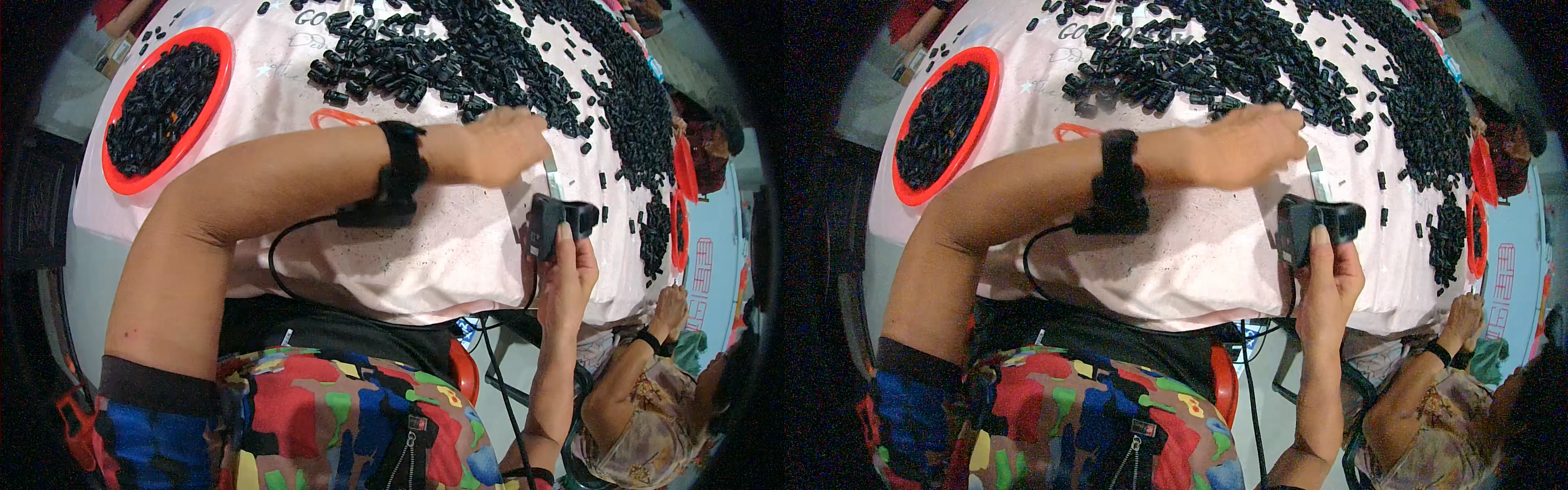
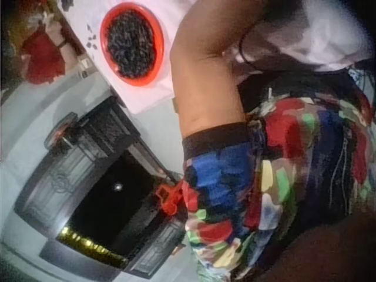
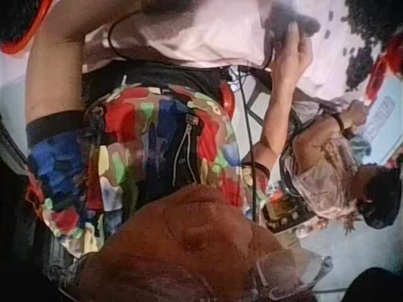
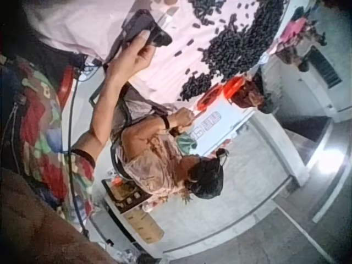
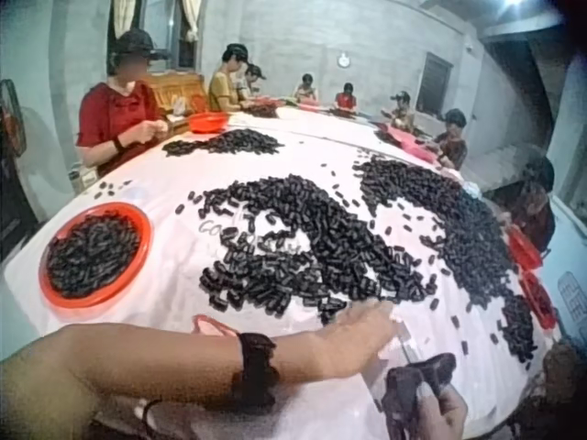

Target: Assembling or inspecting small black plastic shoe components on a table.

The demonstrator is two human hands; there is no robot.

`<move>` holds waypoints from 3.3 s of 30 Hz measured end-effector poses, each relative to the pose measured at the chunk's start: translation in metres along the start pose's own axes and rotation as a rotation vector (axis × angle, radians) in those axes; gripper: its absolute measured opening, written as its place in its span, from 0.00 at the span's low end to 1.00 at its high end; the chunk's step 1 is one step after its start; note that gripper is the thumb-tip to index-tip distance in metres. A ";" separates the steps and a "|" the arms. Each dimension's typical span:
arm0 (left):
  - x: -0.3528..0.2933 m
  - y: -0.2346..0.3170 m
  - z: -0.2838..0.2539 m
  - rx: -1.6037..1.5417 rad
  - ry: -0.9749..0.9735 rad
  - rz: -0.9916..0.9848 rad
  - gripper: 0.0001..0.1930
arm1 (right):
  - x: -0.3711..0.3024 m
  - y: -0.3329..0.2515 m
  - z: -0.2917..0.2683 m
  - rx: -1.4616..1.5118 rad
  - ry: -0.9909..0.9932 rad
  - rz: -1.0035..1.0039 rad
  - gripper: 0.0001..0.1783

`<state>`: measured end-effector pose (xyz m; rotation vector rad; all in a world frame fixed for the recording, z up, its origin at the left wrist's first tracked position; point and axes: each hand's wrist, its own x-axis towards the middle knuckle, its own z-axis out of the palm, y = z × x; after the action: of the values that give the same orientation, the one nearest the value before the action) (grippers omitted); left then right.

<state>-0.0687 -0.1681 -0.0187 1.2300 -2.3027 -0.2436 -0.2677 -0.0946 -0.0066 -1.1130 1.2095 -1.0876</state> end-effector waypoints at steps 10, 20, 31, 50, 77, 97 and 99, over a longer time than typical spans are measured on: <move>-0.005 -0.036 -0.027 0.019 0.231 -0.115 0.13 | 0.031 -0.013 0.037 -0.246 0.042 -0.217 0.09; -0.032 0.042 -0.045 -0.750 -0.159 -0.227 0.21 | 0.024 -0.041 0.015 0.044 -0.033 -0.110 0.10; -0.015 0.059 -0.001 -1.893 -0.282 -0.533 0.16 | 0.016 -0.020 0.005 -0.217 0.010 -0.381 0.21; 0.025 0.149 -0.038 -1.825 -0.436 -0.465 0.14 | -0.091 0.030 -0.112 -0.247 0.408 -0.451 0.12; -0.003 0.058 -0.039 -2.132 -0.200 -0.475 0.16 | -0.095 0.306 -0.143 -1.279 -0.001 -0.091 0.22; -0.008 0.006 -0.032 -1.173 -0.286 -0.730 0.30 | -0.103 0.292 -0.162 -1.248 0.115 -0.094 0.13; -0.013 0.004 -0.039 -1.119 -0.307 -0.735 0.34 | -0.100 0.300 -0.166 -1.293 0.113 -0.126 0.17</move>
<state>-0.0457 -0.1515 0.0112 1.3213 -1.3193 -1.7657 -0.4307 0.0359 -0.2967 -2.1030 2.0219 -0.3404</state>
